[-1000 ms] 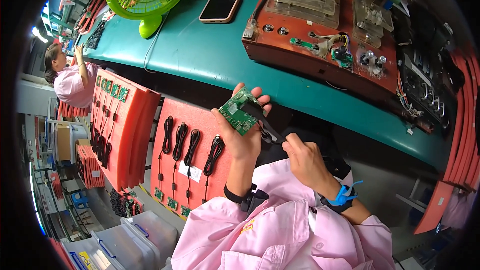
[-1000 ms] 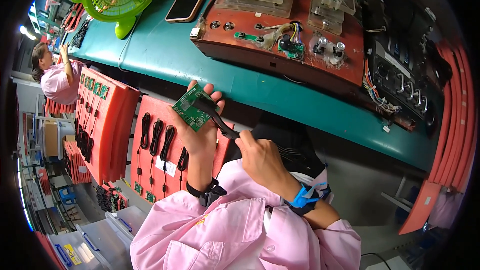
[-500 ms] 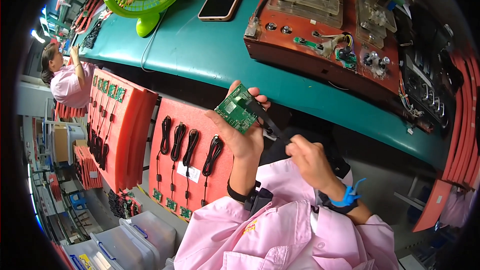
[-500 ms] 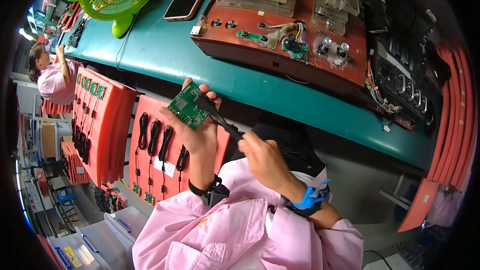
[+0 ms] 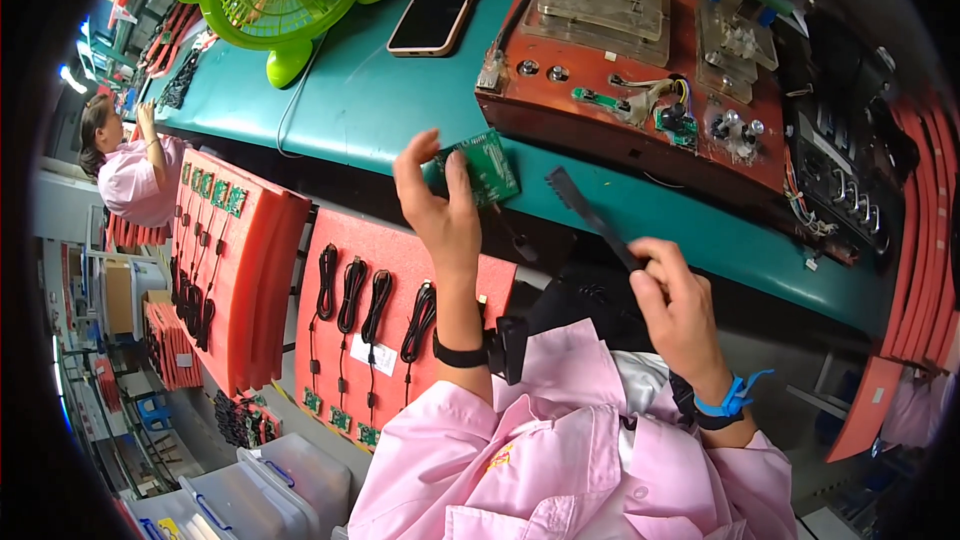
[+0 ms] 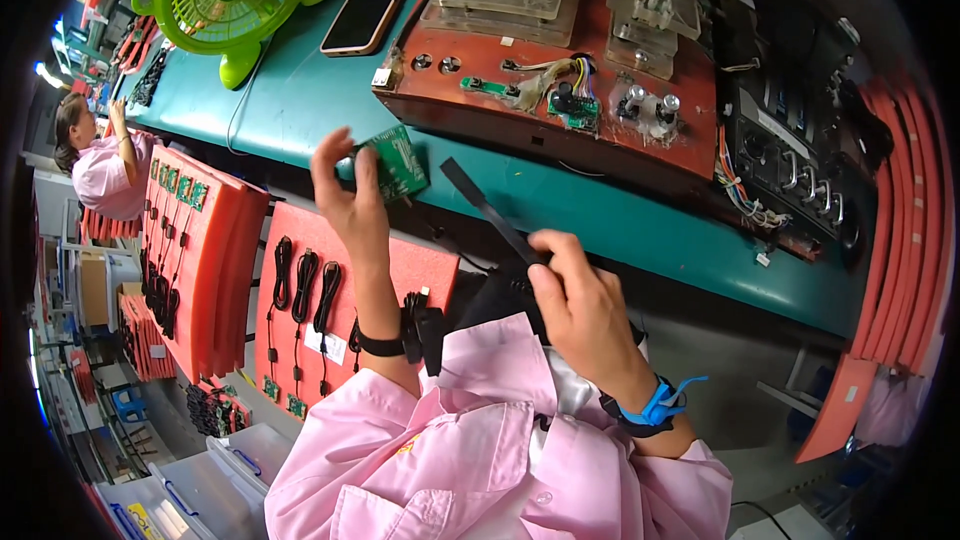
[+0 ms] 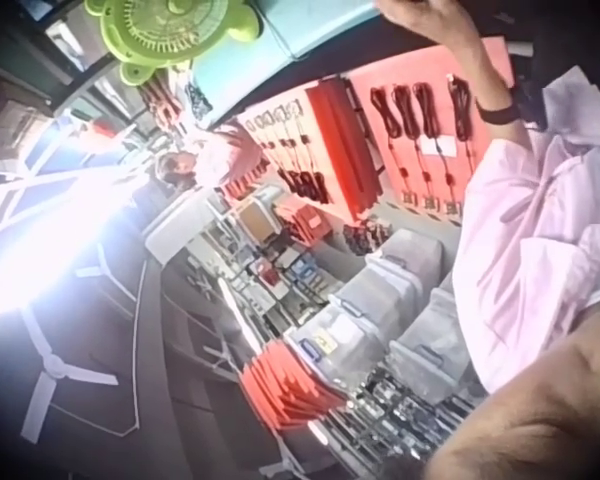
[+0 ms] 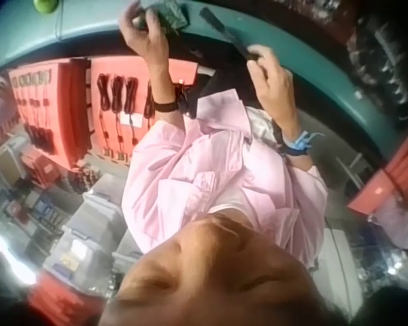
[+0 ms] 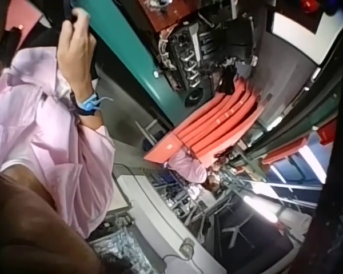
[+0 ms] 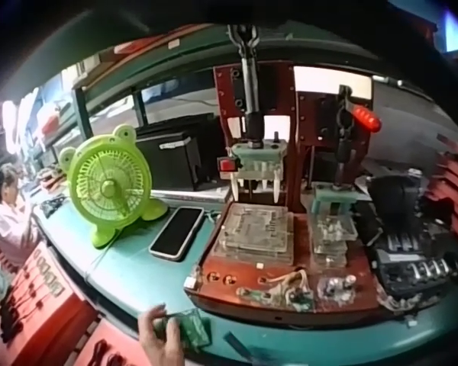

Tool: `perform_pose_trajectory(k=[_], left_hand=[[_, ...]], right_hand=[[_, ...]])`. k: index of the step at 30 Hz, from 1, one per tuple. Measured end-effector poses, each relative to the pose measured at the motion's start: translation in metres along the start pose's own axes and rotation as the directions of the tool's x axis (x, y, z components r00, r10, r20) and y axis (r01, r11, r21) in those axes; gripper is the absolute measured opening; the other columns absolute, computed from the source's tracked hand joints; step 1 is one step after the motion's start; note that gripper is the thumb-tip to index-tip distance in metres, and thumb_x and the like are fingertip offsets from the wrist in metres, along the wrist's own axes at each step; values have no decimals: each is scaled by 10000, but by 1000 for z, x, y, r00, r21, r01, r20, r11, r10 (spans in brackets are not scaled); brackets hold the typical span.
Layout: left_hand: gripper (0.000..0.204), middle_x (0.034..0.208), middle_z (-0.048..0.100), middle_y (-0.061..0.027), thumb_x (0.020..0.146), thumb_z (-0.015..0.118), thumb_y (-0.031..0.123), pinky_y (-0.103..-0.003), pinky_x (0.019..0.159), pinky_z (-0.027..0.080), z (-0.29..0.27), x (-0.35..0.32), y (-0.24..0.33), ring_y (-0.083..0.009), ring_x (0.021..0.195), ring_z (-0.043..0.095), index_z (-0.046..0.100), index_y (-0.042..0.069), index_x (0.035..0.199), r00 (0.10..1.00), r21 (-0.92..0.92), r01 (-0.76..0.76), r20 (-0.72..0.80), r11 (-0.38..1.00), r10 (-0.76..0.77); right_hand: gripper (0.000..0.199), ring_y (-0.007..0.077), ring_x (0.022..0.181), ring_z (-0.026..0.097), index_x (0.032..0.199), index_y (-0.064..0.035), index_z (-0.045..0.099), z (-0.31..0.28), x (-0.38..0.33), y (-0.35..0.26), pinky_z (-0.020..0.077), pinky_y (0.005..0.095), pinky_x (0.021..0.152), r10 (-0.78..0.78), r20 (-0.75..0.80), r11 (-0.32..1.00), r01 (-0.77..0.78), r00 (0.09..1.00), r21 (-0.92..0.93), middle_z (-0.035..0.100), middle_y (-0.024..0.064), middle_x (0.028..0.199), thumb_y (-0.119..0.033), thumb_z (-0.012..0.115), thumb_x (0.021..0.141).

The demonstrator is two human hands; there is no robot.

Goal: The person picks up a circuit board, brushes it, and connects a cable before placing it into a testing machine. They press buttons on a control panel to run the test, then disconnect the cable and place the board onto a foam sheet.

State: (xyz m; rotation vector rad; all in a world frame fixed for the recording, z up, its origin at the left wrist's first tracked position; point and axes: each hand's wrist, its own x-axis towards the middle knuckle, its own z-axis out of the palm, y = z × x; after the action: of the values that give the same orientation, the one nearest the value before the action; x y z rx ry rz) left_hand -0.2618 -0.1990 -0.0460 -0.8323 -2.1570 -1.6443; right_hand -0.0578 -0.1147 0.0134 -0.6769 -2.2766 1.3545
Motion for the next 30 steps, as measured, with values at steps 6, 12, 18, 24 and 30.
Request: perform_pose_trajectory(k=[6,12,18,24,30], left_hand=[[88,851,537,-90,755,537,80,-338,788,336,7,1,1,-255,832,489,552,30,826,993,279,-102,-31,955,115],[298,967,526,-105,684,633,153,-357,825,353,-36,18,8,-266,913,484,565,27,946,901,215,-265,403,940,162],[506,1017,532,-104,572,713,134,-350,835,384,-49,26,8,-274,939,487,563,33,1045,794,131,-271,591,954,145],[548,1005,534,-97,531,735,138,-352,804,404,-49,25,6,-279,929,486,564,25,1039,794,172,-342,578,924,186],[501,1006,521,-93,557,729,184,-383,865,361,-46,24,3,-261,950,473,556,25,999,814,167,-299,559,939,160]], right_hand=[[391,283,496,501,1145,-10,441,28,22,-1,402,351,471,-313,52,924,316,948,-215,517,136,675,32,472,758],[477,288,515,521,1201,-14,412,21,32,-17,432,360,477,-158,277,772,294,948,-563,493,134,657,23,505,735],[484,285,503,515,1199,-12,414,20,33,-34,427,368,482,-123,317,702,308,941,-643,488,136,649,13,511,726],[499,279,507,511,1194,-27,428,19,22,-40,422,358,483,-137,341,641,345,930,-685,479,129,636,7,521,704],[476,270,534,508,1170,-41,460,35,47,-42,406,359,494,-135,306,599,323,943,-732,472,116,633,10,518,700]])
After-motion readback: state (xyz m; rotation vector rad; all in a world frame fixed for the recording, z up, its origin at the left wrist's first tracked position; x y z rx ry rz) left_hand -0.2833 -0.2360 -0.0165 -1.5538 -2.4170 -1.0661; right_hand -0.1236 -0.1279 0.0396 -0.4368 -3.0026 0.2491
